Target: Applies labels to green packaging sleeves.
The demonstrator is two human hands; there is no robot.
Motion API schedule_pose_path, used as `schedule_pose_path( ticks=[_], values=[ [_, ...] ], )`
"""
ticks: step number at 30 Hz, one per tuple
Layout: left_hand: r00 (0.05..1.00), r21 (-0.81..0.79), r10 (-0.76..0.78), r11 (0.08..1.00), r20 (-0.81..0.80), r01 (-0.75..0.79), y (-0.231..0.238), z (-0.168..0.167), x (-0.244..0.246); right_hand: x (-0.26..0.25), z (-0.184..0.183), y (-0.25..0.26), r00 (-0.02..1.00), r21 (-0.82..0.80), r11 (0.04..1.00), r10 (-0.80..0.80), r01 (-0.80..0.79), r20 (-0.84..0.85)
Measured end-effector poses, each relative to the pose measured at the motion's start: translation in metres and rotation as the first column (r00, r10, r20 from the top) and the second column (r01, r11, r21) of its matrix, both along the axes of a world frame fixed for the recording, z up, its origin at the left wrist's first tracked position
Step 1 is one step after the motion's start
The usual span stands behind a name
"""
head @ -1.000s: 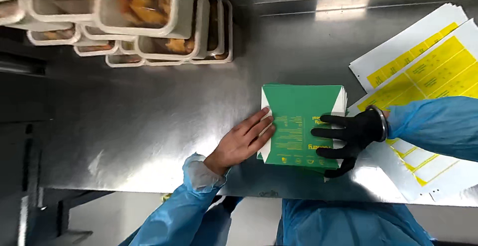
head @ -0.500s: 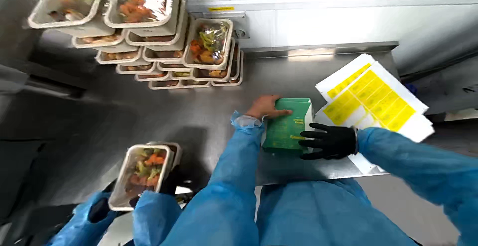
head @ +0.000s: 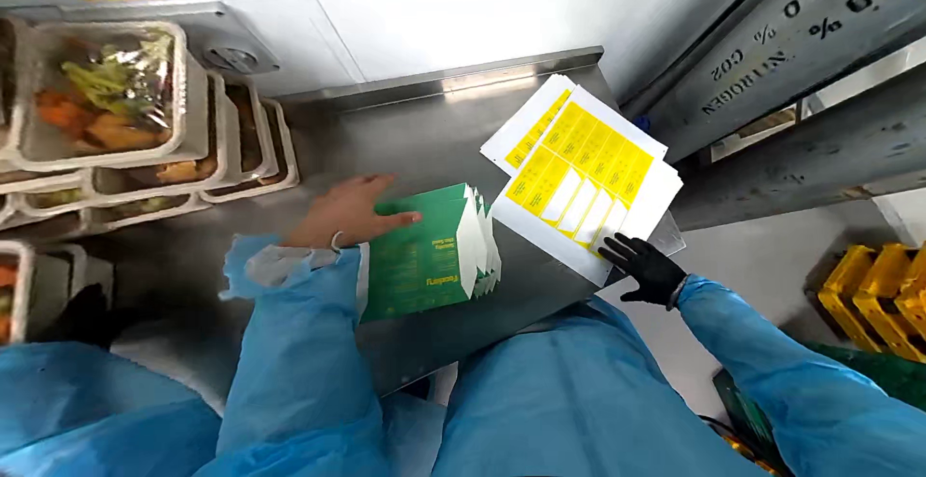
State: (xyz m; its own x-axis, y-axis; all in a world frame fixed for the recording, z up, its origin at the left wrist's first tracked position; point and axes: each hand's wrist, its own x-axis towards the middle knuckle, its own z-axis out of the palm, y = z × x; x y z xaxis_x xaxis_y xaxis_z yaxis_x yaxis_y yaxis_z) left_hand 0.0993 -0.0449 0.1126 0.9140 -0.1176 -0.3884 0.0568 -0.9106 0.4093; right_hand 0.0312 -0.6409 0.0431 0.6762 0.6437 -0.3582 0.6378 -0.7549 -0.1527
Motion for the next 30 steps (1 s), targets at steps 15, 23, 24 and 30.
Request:
schedule_pose_path(
  ticks=[15, 23, 24, 30],
  values=[
    [0.500, -0.561, 0.508, 0.038, -0.701, -0.827, -0.348, -0.063, -0.123, 0.030, -0.014, -0.035, 0.920, 0.647, 0.722, -0.038, -0.245, 0.391],
    [0.276, -0.646, 0.772, -0.216, -0.572, -0.732, -0.358, -0.056, -0.059, 0.064, -0.036, -0.079, 0.876, 0.648, 0.597, 0.394, -0.473, 0.277],
    [0.311, -0.654, 0.807, -0.120, -0.502, -0.747, -0.355, -0.051, -0.060, 0.070, -0.042, -0.084, 0.881, 0.655, 0.602, 0.407, -0.457, 0.241],
    [0.341, -0.764, 0.827, -0.154, -0.447, -0.626, -0.357, -0.065, -0.067, 0.081, -0.025, -0.069, 0.960, 0.658, 0.734, 0.275, -0.171, -0.058]
  ],
)
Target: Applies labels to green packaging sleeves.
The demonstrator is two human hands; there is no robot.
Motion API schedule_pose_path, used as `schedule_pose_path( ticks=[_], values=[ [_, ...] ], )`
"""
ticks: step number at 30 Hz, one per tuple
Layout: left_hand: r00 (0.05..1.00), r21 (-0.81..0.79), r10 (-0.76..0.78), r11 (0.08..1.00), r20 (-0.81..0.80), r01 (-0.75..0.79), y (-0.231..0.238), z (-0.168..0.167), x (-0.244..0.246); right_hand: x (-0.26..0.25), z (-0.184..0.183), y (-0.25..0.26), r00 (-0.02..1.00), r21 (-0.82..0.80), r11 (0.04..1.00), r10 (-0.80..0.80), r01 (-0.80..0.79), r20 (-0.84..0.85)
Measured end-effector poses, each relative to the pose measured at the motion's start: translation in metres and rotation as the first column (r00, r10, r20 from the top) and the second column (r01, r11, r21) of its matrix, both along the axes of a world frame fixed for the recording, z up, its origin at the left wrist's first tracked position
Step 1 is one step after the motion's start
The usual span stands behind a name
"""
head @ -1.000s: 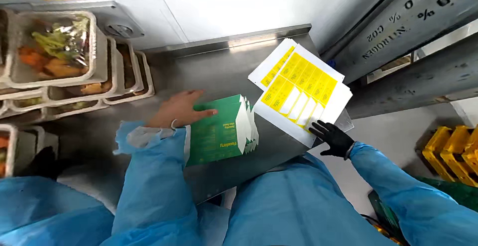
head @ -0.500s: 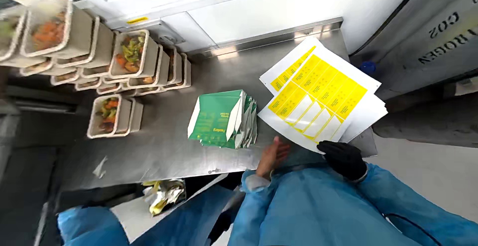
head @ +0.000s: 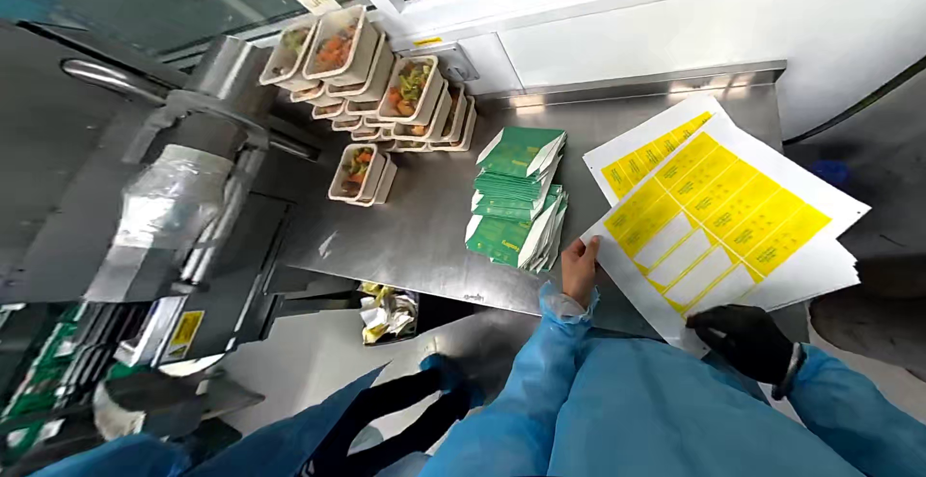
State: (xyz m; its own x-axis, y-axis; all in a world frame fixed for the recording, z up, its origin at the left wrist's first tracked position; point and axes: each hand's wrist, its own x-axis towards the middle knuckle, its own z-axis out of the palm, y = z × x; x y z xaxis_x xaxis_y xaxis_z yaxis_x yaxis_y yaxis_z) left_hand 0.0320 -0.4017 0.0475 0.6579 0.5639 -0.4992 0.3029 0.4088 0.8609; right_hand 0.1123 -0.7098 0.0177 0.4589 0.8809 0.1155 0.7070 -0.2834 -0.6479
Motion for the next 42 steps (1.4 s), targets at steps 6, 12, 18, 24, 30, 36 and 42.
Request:
schedule_pose_path(
  ticks=[6, 12, 18, 24, 30, 36, 42],
  values=[
    [0.927, 0.127, -0.293, 0.936, -0.235, 0.328, 0.005, -0.004, 0.002, 0.001, 0.008, 0.097, 0.967, -0.204, 0.945, -0.249, 0.256, 0.059],
    [0.981, 0.822, -0.144, 0.539, -0.126, 0.185, 0.105, 0.060, -0.064, -0.014, -0.025, 0.126, 0.933, -0.344, 0.873, -0.281, 0.346, 0.226],
    [0.949, 0.363, 0.056, 0.930, -0.309, 0.063, 0.263, 0.005, -0.113, -0.038, 0.042, 0.256, 0.594, -0.345, 0.777, -0.626, 0.526, -0.506],
    [0.885, 0.160, -0.307, 0.911, -0.350, 0.379, 0.294, -0.010, -0.094, -0.039, 0.019, 0.380, 0.435, -0.538, 0.638, -0.770, 0.550, -0.467],
    [0.891, 0.357, -0.173, 0.871, -0.419, 0.337, 0.328, -0.014, -0.120, -0.070, 0.023, 0.439, 0.505, -0.575, 0.635, -0.767, 0.515, -0.395],
    [0.926, 0.524, -0.004, 0.824, -0.378, 0.217, 0.374, -0.004, -0.140, -0.008, 0.045, 0.450, 0.546, -0.559, 0.739, -0.664, 0.376, -0.511],
    [0.925, 0.917, -0.014, 0.131, -0.380, 0.378, 0.279, 0.031, -0.114, 0.144, 0.033, 0.468, 0.809, -0.651, 0.595, -0.585, 0.471, 0.052]
  ],
)
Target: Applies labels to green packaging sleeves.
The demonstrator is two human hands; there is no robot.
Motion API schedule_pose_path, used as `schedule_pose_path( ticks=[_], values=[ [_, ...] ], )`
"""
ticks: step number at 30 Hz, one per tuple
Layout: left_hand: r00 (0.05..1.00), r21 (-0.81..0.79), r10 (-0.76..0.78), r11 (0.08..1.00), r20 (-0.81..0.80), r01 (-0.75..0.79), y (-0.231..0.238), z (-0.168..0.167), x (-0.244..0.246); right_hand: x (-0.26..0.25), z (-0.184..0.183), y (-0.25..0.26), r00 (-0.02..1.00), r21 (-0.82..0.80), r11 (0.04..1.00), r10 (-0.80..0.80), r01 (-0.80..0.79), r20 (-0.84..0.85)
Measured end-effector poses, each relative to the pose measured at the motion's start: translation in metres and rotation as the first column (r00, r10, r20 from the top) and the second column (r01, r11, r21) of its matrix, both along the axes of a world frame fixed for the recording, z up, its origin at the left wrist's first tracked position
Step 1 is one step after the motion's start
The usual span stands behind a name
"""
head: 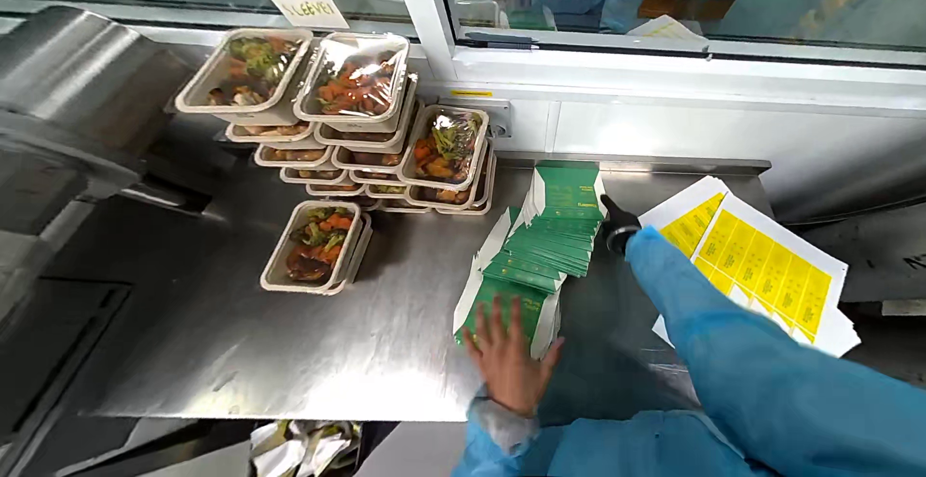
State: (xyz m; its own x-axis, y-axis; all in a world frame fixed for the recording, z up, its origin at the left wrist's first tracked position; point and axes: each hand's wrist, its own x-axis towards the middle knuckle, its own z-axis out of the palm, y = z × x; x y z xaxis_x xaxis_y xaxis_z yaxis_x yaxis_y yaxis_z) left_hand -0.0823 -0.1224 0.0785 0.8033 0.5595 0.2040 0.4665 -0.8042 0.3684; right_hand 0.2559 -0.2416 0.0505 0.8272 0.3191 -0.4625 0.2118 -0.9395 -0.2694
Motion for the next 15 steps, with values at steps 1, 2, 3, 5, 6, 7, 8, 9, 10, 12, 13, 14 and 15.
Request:
schedule_pose_path(
  ticks=[1, 2, 3, 5, 6, 7, 8, 9, 10, 12, 13, 14, 15],
  values=[
    [0.998, 0.053, -0.036, 0.998, -0.053, 0.039, -0.016, -0.005, 0.008, 0.010, 0.005, 0.013, 1.000, -0.012, 1.000, 0.007, -0.007, -0.020],
    [0.994, 0.105, -0.041, 0.993, -0.103, 0.052, -0.027, -0.014, 0.015, 0.017, 0.009, 0.023, 0.999, -0.041, 0.998, 0.040, -0.041, -0.028],
    [0.990, 0.144, -0.021, 0.989, -0.142, 0.042, -0.032, -0.023, 0.022, 0.023, 0.012, 0.030, 0.997, -0.066, 0.996, 0.058, -0.062, -0.054],
    [0.976, 0.190, 0.063, 0.982, -0.208, -0.023, -0.031, -0.035, 0.028, 0.031, 0.006, 0.033, 0.980, -0.121, 0.976, 0.170, -0.182, -0.101],
    [0.966, 0.191, 0.107, 0.980, -0.236, -0.062, -0.028, -0.037, 0.028, 0.032, -0.002, 0.029, 0.962, -0.133, 0.954, 0.259, -0.268, -0.083],
    [0.961, 0.191, 0.140, 0.977, -0.238, -0.095, -0.025, -0.038, 0.030, 0.033, -0.005, 0.024, 0.948, -0.126, 0.940, 0.312, -0.319, -0.068],
    [0.961, 0.194, 0.165, 0.973, -0.223, -0.122, -0.024, -0.039, 0.030, 0.031, -0.006, 0.019, 0.943, -0.115, 0.936, 0.328, -0.333, -0.063],
    [0.964, 0.185, 0.174, 0.973, -0.199, -0.137, -0.025, -0.039, 0.030, 0.028, -0.008, 0.016, 0.945, -0.112, 0.938, 0.324, -0.328, -0.054],
    [0.974, 0.165, 0.161, 0.977, -0.160, -0.134, -0.027, -0.038, 0.030, 0.025, -0.011, 0.014, 0.955, -0.106, 0.949, 0.294, -0.298, -0.049],
    [0.997, 0.101, 0.045, 0.994, -0.057, -0.039, -0.043, -0.033, 0.033, 0.015, -0.016, 0.007, 0.987, -0.038, 0.987, 0.152, -0.154, -0.054],
    [0.998, 0.067, -0.054, 0.996, -0.022, 0.055, -0.055, -0.031, 0.035, 0.009, -0.014, -0.001, 0.996, 0.011, 0.997, 0.076, -0.076, -0.054],
    [0.987, 0.035, -0.162, 0.986, -0.007, 0.163, -0.069, -0.030, 0.038, 0.002, -0.013, -0.011, 0.998, 0.026, 0.998, 0.055, -0.054, -0.044],
    [0.964, 0.015, -0.265, 0.964, -0.013, 0.265, -0.081, -0.035, 0.042, -0.005, -0.012, -0.023, 0.999, 0.059, 0.998, 0.017, -0.014, -0.041]
  ],
)
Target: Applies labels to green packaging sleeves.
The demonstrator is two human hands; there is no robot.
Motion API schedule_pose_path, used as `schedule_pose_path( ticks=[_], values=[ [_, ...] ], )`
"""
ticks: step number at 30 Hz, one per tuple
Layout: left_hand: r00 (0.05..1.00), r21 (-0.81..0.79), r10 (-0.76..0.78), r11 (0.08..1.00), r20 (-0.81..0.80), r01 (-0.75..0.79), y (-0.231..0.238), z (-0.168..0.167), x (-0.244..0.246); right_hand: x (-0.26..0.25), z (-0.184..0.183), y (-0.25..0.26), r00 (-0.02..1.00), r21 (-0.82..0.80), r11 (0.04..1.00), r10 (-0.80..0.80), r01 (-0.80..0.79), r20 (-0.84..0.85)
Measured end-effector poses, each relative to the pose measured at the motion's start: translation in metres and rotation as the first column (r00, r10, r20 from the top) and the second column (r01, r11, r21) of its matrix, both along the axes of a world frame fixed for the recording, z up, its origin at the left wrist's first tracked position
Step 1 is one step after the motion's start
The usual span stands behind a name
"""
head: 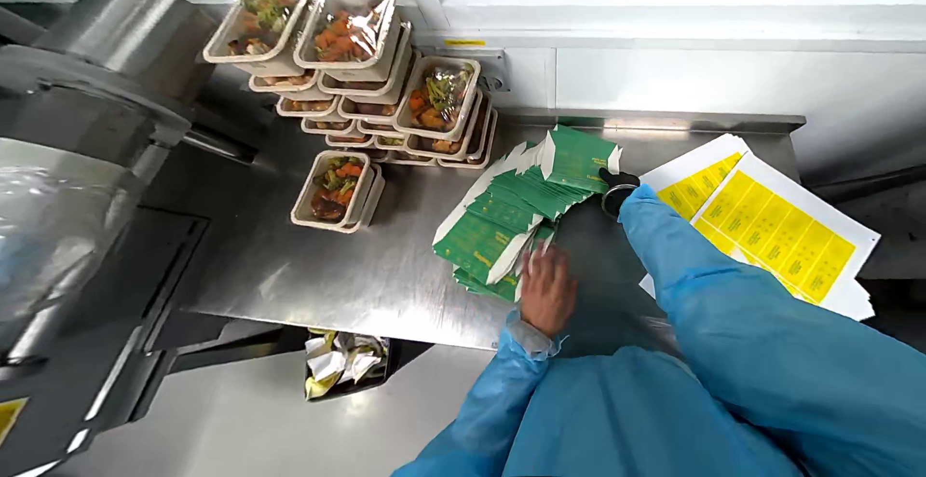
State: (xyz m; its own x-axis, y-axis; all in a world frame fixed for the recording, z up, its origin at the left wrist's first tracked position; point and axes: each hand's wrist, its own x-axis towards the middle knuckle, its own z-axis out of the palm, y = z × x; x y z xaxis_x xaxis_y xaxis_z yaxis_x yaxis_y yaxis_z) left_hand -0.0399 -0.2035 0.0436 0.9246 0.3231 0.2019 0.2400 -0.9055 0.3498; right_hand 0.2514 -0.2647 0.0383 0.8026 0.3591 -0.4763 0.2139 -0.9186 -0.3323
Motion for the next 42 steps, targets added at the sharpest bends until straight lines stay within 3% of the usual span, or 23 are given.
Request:
schedule_pose_path(
  ticks=[1, 3, 4, 11, 12, 14, 15, 16, 17, 18, 19, 20, 21, 23, 25, 27, 29, 31, 34, 36, 38, 39, 42],
  values=[
    [0.996, -0.006, -0.086, 0.996, -0.015, 0.086, -0.011, -0.009, 0.002, -0.008, 0.000, -0.012, 0.988, 0.090, 0.985, -0.148, 0.151, -0.038],
    [0.981, 0.000, -0.165, 0.986, -0.099, 0.166, -0.029, -0.030, -0.001, -0.027, -0.002, -0.039, 0.863, 0.254, 0.825, -0.484, 0.506, -0.145],
    [0.978, 0.019, -0.158, 0.987, -0.139, 0.162, -0.033, -0.040, -0.004, -0.037, 0.000, -0.055, 0.824, 0.283, 0.775, -0.542, 0.565, -0.165],
    [0.981, 0.128, -0.072, 0.987, -0.179, 0.096, 0.001, -0.075, -0.017, -0.122, 0.001, -0.174, 0.797, 0.321, 0.730, -0.549, 0.604, -0.251],
    [0.984, 0.068, -0.090, 0.993, -0.154, 0.101, 0.009, -0.074, -0.020, -0.133, -0.002, -0.185, 0.795, 0.336, 0.721, -0.537, 0.606, -0.280],
    [0.998, -0.220, -0.066, 0.973, 0.012, 0.067, 0.018, -0.068, -0.032, -0.151, -0.006, -0.198, 0.800, 0.345, 0.724, -0.501, 0.597, -0.332],
    [0.994, -0.457, 0.031, 0.889, 0.101, 0.018, 0.014, -0.062, -0.040, -0.160, -0.006, -0.202, 0.802, 0.343, 0.731, -0.479, 0.590, -0.357],
    [0.977, -0.730, 0.187, 0.682, 0.101, -0.055, 0.006, -0.050, -0.047, -0.166, -0.006, -0.203, 0.795, 0.344, 0.728, -0.463, 0.593, -0.391],
    [0.941, -0.934, 0.338, 0.341, 0.020, -0.103, -0.005, -0.036, -0.050, -0.170, -0.006, -0.204, 0.790, 0.353, 0.722, -0.443, 0.595, -0.424],
    [0.904, -0.993, 0.413, -0.022, -0.113, -0.114, -0.013, -0.021, -0.049, -0.172, -0.006, -0.205, 0.786, 0.375, 0.710, -0.420, 0.596, -0.454],
    [0.872, -0.952, 0.429, -0.282, -0.236, -0.119, -0.017, -0.012, -0.048, -0.172, -0.007, -0.206, 0.784, 0.401, 0.698, -0.389, 0.594, -0.484],
    [0.842, -0.905, 0.438, -0.407, -0.314, -0.125, -0.020, -0.009, -0.047, -0.171, -0.010, -0.207, 0.787, 0.423, 0.696, -0.345, 0.580, -0.512],
    [0.827, -0.898, 0.448, -0.415, -0.341, -0.145, -0.022, -0.013, -0.048, -0.170, -0.013, -0.210, 0.790, 0.438, 0.704, -0.295, 0.560, -0.537],
    [0.841, -0.941, 0.441, -0.261, -0.313, -0.213, -0.023, -0.029, -0.054, -0.170, -0.015, -0.212, 0.801, 0.450, 0.723, -0.239, 0.524, -0.549],
    [0.841, -0.938, 0.417, -0.109, -0.344, -0.330, -0.025, -0.037, -0.058, -0.171, -0.017, -0.210, 0.820, 0.393, 0.768, -0.286, 0.506, -0.496],
    [0.860, -0.925, 0.363, -0.018, -0.359, -0.379, -0.030, -0.032, -0.065, -0.176, -0.018, -0.204, 0.838, 0.305, 0.807, -0.376, 0.506, -0.396],
    [0.864, -0.918, 0.348, 0.027, -0.363, -0.397, -0.038, -0.026, -0.074, -0.182, -0.022, -0.197, 0.855, 0.289, 0.815, -0.417, 0.502, -0.309],
    [0.861, -0.902, 0.336, 0.069, -0.382, -0.427, -0.046, -0.025, -0.084, -0.189, -0.018, -0.189, 0.904, 0.259, 0.873, -0.360, 0.413, -0.230],
    [0.837, -0.877, 0.403, 0.146, -0.369, -0.457, -0.064, -0.026, -0.082, -0.189, -0.004, -0.187, 0.974, 0.180, 0.974, -0.101, 0.139, -0.203],
    [0.770, -0.866, 0.523, 0.112, -0.367, -0.488, -0.075, -0.028, -0.076, -0.180, 0.002, -0.194, 0.974, 0.160, 0.983, 0.122, -0.092, -0.191],
    [0.703, -0.867, 0.612, 0.055, -0.363, -0.496, -0.081, -0.035, -0.075, -0.173, 0.013, -0.216, 0.960, 0.178, 0.954, 0.262, -0.242, -0.101],
    [0.676, -0.860, 0.643, 0.051, -0.361, -0.508, -0.084, -0.038, -0.075, -0.173, 0.017, -0.235, 0.968, 0.206, 0.949, 0.249, -0.239, -0.021],
    [0.628, -0.760, 0.682, 0.160, -0.376, -0.629, -0.086, -0.042, -0.072, -0.174, 0.006, -0.305, 0.954, 0.119, 0.957, 0.241, -0.264, 0.176]
  ],
)
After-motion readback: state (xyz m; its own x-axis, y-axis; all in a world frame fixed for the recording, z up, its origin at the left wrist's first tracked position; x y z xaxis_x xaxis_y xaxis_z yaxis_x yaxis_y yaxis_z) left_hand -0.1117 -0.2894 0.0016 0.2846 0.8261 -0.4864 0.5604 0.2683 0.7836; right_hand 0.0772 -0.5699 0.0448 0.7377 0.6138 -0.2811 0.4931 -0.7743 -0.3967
